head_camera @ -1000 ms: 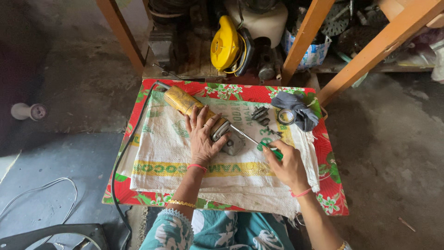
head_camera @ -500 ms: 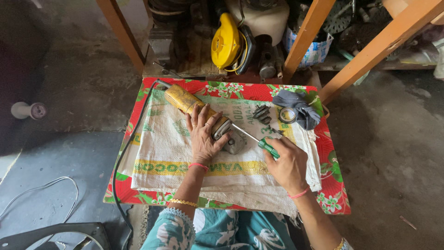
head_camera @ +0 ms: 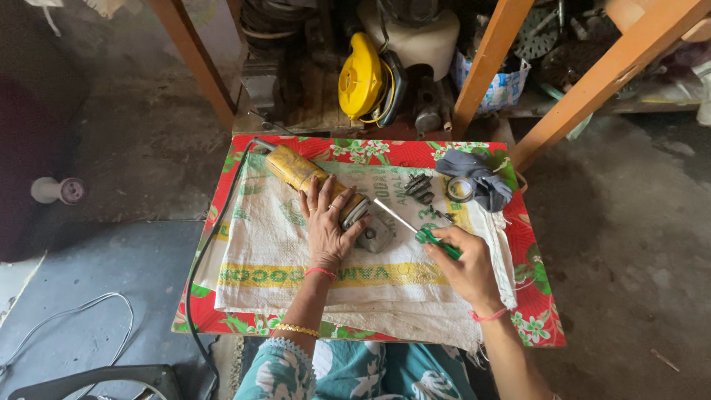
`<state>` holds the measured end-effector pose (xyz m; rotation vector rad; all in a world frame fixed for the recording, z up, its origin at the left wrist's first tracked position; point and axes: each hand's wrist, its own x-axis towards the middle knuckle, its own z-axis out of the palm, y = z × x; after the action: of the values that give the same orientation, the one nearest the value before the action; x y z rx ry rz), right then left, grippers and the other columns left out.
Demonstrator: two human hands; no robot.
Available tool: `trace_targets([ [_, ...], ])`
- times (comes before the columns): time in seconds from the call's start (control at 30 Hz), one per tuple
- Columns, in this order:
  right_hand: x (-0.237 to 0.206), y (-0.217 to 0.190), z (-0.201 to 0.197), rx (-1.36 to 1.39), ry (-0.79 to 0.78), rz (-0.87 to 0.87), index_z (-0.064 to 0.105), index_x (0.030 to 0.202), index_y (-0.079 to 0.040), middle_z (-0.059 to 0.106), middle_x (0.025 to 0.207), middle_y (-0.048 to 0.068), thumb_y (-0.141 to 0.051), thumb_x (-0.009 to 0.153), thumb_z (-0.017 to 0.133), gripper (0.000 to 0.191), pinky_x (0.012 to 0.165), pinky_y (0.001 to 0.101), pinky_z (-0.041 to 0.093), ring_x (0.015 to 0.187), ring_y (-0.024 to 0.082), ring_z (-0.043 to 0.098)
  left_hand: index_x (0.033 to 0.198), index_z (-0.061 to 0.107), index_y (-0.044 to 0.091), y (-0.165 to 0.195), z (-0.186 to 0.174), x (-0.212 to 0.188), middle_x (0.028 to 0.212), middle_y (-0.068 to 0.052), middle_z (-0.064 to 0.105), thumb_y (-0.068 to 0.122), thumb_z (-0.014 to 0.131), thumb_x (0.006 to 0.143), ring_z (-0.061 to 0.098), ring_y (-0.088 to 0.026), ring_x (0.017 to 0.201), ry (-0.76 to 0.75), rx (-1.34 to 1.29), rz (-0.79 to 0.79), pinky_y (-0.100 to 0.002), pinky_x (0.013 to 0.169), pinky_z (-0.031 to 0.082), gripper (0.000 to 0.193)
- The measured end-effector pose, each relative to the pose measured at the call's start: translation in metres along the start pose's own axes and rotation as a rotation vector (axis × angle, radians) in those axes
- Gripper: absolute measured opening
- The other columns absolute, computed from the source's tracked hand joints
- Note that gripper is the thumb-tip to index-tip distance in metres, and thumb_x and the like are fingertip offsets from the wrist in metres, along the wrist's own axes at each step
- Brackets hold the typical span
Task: The person disassembles a yellow electric drill by unscrewing the housing with a screwdriver, removes the internal rotor, and then reassembles the drill by screwing the housing back together.
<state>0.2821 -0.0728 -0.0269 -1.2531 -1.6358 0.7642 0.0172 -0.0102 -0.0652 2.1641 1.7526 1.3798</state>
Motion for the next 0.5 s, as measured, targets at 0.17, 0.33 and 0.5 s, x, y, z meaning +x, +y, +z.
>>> trace_targets([
  [0.17, -0.014, 0.002, 0.006, 0.037, 0.061, 0.068, 0.073, 0.11, 0.002, 0.079, 0.089, 0.008, -0.006, 0.087, 0.076, 0.024, 0.065, 0.0234, 0.053, 0.076, 0.008, 0.068, 0.134, 0.069, 0.023, 0.0, -0.002, 0.0, 0.158, -0.013, 0.046, 0.062, 0.065, 0.082, 0.024, -0.041, 0.155, -0.013, -0.001, -0.009, -0.058, 0.127, 0.003, 0.066],
  [0.33, -0.015, 0.005, 0.015, 0.071, 0.054, 0.03, 0.073, 0.109, 0.002, 0.079, 0.09, 0.007, -0.003, 0.087, 0.075, 0.023, 0.066, 0.0226, 0.054, 0.077, 0.007, 0.069, 0.135, 0.069, 0.022, 0.003, -0.005, 0.001, 0.158, -0.014, 0.045, 0.061, 0.066, 0.082, 0.023, -0.041, 0.155, -0.008, -0.013, -0.004, -0.059, 0.126, 0.002, 0.066],
  [0.5, -0.015, 0.008, 0.02, 0.088, 0.052, 0.007, 0.072, 0.109, 0.003, 0.079, 0.094, 0.007, 0.0, 0.087, 0.074, 0.023, 0.071, 0.0221, 0.056, 0.083, 0.007, 0.071, 0.134, 0.069, 0.022, 0.005, -0.005, 0.001, 0.157, -0.014, 0.046, 0.061, 0.066, 0.081, 0.023, -0.041, 0.155, -0.015, -0.014, -0.014, -0.059, 0.127, 0.003, 0.066],
])
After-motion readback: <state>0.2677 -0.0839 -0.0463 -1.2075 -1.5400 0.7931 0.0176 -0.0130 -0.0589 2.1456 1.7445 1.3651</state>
